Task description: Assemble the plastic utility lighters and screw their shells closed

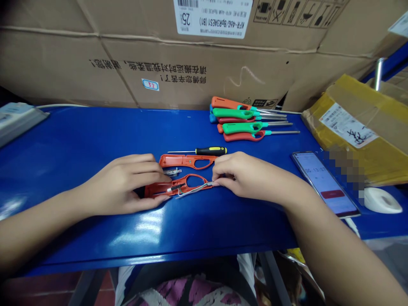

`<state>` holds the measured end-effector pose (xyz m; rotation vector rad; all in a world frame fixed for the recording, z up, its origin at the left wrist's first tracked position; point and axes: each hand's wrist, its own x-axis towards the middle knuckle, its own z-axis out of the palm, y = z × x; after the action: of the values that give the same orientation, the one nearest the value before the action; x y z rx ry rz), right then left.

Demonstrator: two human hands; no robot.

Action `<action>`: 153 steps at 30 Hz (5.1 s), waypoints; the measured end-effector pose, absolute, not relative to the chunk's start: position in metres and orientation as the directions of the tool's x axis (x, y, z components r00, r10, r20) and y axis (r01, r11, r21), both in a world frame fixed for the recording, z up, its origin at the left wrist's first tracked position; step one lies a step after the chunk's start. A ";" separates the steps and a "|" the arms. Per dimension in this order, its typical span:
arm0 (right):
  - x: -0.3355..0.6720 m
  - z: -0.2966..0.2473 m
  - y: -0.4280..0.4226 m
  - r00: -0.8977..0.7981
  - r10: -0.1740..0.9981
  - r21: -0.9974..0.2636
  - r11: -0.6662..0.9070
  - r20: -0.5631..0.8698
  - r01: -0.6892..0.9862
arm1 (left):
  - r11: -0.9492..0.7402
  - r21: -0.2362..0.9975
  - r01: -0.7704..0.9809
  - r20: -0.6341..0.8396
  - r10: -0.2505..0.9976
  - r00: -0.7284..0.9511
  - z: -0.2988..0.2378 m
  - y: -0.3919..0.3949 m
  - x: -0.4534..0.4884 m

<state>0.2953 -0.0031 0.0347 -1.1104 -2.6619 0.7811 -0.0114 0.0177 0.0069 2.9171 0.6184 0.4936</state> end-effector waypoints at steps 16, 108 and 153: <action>0.295 0.033 -0.004 -0.700 0.712 -0.433 0.613 -0.060 0.661 | -0.912 0.218 0.348 0.287 0.401 0.870 0.008 0.019 -0.010; 0.290 0.045 -0.014 -0.588 0.778 -0.178 0.561 -0.222 0.808 | -0.812 0.401 0.424 0.274 0.548 0.790 -0.007 -0.010 0.006; 0.302 0.045 -0.006 -0.450 0.893 -0.196 0.444 0.019 0.874 | -0.869 0.314 0.382 0.336 0.479 0.811 -0.004 -0.007 0.003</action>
<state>0.3025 -0.0058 0.0449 -1.5777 -2.5665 0.2382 0.0034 -0.0074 -0.0045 2.7650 0.6673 0.6038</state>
